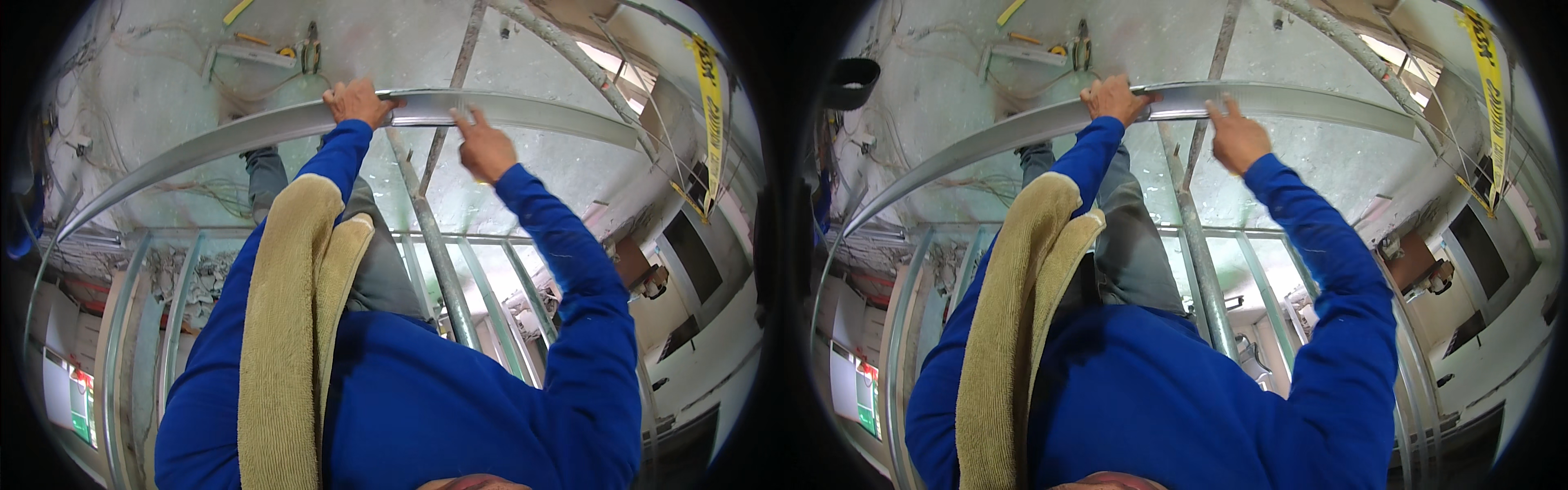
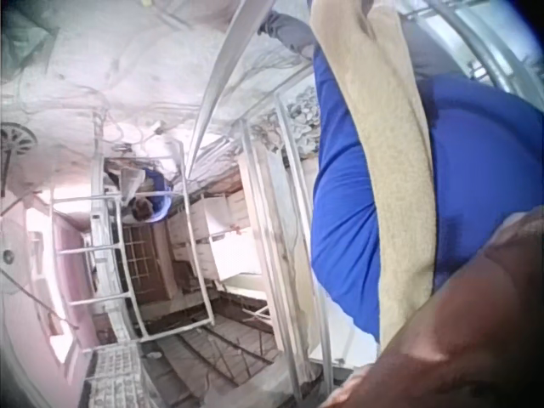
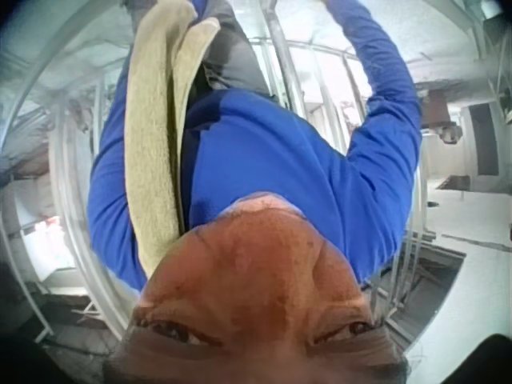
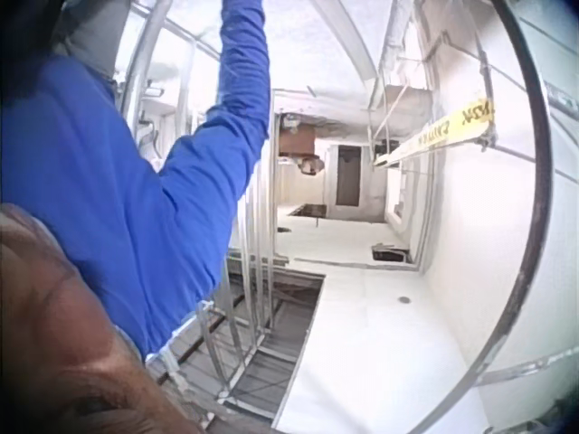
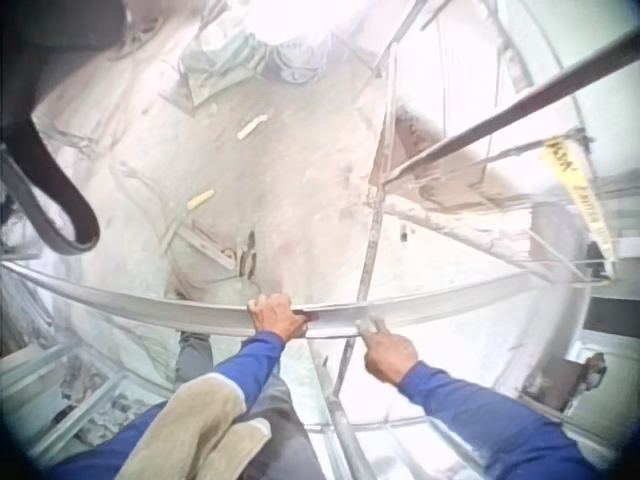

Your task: The person measures and marks a metal frame with a tape measure and pencil, then uses tin snips to cut the frame along the marked line. The person then measures and positions the cut frame onto a larger metal structure.

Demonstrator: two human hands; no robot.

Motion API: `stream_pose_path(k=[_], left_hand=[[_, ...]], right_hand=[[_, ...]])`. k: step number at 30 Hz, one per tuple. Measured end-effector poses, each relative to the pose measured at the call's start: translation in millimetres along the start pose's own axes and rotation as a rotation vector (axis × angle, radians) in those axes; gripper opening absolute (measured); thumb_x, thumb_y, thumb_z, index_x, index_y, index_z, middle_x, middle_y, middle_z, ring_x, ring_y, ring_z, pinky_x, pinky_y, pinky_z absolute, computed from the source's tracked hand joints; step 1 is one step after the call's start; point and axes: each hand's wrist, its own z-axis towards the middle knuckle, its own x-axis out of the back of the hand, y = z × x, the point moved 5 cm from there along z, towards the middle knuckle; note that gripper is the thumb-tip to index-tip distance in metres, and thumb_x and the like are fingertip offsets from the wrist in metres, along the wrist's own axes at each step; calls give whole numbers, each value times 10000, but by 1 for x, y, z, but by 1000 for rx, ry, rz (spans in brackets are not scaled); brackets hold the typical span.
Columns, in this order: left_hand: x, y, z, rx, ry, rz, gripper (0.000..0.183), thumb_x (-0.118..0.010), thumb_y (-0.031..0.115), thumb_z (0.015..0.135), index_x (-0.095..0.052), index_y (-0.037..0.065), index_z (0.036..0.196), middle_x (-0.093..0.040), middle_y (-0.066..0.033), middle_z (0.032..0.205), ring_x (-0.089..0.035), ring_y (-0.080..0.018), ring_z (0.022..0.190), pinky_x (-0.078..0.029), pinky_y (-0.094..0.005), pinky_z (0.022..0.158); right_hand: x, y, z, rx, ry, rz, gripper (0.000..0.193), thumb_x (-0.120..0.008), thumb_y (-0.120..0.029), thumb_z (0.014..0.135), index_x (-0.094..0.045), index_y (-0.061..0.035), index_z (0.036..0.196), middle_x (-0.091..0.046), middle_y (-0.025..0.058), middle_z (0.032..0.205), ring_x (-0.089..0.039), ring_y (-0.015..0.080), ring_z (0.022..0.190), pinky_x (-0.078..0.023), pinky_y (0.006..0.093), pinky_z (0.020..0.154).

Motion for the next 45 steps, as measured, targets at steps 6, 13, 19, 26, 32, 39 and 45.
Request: stream_pose_path(k=[6,13,19,26,32,39,45], left_hand=[[0,2,2,29,-19,46,693,-731,722,634,-733,108,954,-699,-78,986,-562,-277,1036,-306,-426,889],[5,5,-4,23,-2,16,672,-739,700,648,-724,107,963,-694,-110,1015,-569,-313,1080,-326,-459,948],[4,3,-4,13,35,68,701,-728,722,635,-728,109,976,-693,-98,1015,-564,-289,1066,-335,-454,917],[4,0,-4,44,-13,89,755,-703,738,648,-697,121,1082,-657,-89,1136,-521,-286,1170,-320,-458,989],[5,-9,-8,-33,-10,17,772,-731,691,658,-648,103,1151,-614,-116,1185,-498,-310,1196,-344,-468,978],[44,-63,-45,-106,477,-435,601,-761,434,744,-590,56,1178,-547,-155,1198,-454,-357,1187,-322,-502,1042],[5,-210,-164,236,231,-117,574,-752,426,716,-605,54,1128,-513,-156,1238,-454,-357,1170,-356,-534,954]], right_hand=[[-27,-11,15,-59,60,41,565,-512,-106,830,-452,-30,1386,-351,259,1495,-684,415,857,-564,471,748],[-42,-8,21,-141,21,57,516,-488,-137,857,-462,-28,1361,-357,270,1487,-683,415,877,-563,477,762],[-43,-11,23,-162,87,91,397,-478,-152,887,-525,23,1240,-348,263,1498,-693,411,894,-568,493,779],[-44,-22,37,-260,-24,109,377,-516,-162,846,-582,-27,1193,-351,336,1454,-639,460,1014,-534,492,871],[-7,-25,20,-154,219,382,407,-604,-185,801,-614,-19,1173,-581,252,1226,-647,426,973,-530,465,854],[34,-86,40,-193,-482,1502,332,-588,-368,937,-625,-37,926,-623,50,716,-619,156,603,-520,285,551],[42,-157,124,-203,-461,1797,464,-562,-560,927,-602,-101,866,-589,17,631,-587,155,492,-523,317,480]])
